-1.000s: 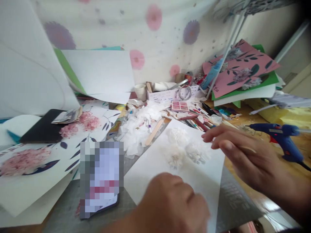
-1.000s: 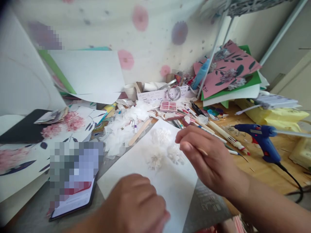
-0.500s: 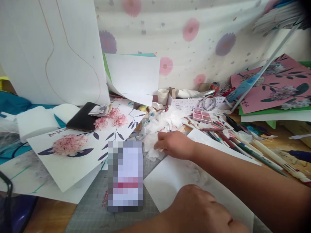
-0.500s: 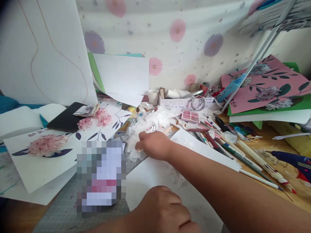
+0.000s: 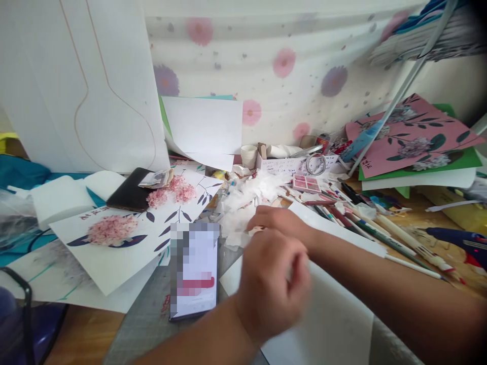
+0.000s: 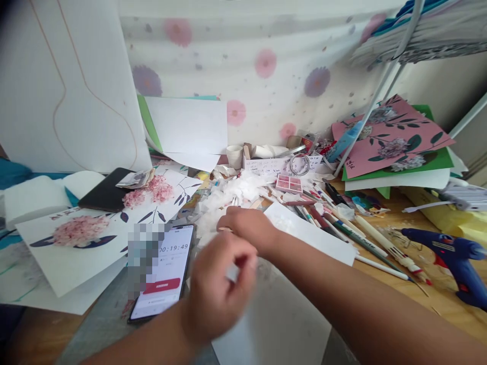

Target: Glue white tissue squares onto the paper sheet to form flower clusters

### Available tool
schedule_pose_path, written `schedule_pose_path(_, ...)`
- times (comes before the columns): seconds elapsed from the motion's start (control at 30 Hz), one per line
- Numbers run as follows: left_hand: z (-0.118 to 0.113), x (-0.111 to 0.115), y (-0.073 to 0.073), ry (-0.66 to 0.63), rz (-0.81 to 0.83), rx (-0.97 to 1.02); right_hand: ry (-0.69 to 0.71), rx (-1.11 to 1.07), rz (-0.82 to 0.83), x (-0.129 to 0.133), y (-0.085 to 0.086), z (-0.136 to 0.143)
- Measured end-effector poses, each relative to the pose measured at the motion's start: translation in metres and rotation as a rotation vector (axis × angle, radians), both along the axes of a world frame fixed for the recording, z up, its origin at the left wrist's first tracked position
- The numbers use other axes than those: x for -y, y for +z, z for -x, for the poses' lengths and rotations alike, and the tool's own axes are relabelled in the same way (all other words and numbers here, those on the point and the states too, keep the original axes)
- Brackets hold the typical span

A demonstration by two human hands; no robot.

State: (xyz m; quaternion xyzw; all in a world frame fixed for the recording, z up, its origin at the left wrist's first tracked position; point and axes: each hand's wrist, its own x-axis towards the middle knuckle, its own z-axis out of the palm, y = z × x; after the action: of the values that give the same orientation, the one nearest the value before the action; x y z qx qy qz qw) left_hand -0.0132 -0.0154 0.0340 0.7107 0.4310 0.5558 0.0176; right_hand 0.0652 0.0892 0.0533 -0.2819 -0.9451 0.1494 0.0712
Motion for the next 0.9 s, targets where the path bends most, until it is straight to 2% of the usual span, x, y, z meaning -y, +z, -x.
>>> schedule_pose_path(0.07,-0.014,0.008,-0.009,-0.176,-0.234,-0.137,-0.086,0.046,0.009,0.001,-0.010,0.016)
schedule_pose_path(0.13,-0.025,0.015,-0.016,-0.297,-0.326,-0.233,-0.169,0.104,0.039,-0.001,-0.020,0.035)
schedule_pose_path(0.2,-0.027,0.019,-0.017,-0.311,-0.284,-0.293,-0.215,0.156,0.094,-0.003,-0.026,0.051)
schedule_pose_path(0.3,-0.021,0.018,-0.015,-0.227,-0.216,-0.274,-0.237,0.165,0.202,-0.006,-0.025,0.060)
schedule_pose_path(0.4,-0.011,0.015,-0.013,-0.198,-0.227,-0.193,-0.232,0.069,0.308,-0.006,-0.013,0.048)
schedule_pose_path(0.47,-0.003,0.013,-0.012,-0.193,-0.208,-0.153,-0.240,-0.033,0.374,-0.004,0.000,0.026)
schedule_pose_path(0.53,0.004,0.009,-0.008,-0.117,-0.163,-0.057,-0.258,-0.133,0.443,0.001,0.013,-0.002)
schedule_pose_path(0.6,0.011,0.002,-0.004,0.002,-0.037,0.088,-0.285,-0.206,0.508,0.008,0.024,-0.033)
schedule_pose_path(0.63,0.013,-0.002,-0.002,0.037,0.085,0.156,-0.303,-0.232,0.537,0.012,0.027,-0.048)
schedule_pose_path(0.67,0.013,-0.007,-0.002,0.014,0.255,0.200,-0.324,-0.250,0.562,0.017,0.029,-0.060)
schedule_pose_path(0.77,0.008,-0.020,-0.003,-0.262,0.767,0.270,-0.390,-0.285,0.600,0.027,0.027,-0.087)
schedule_pose_path(0.83,0.002,-0.024,-0.007,-0.358,0.913,0.290,-0.425,-0.307,0.599,0.032,0.021,-0.096)
schedule_pose_path(0.9,-0.002,-0.026,-0.012,-0.331,0.924,0.274,-0.433,-0.337,0.590,0.036,0.015,-0.102)
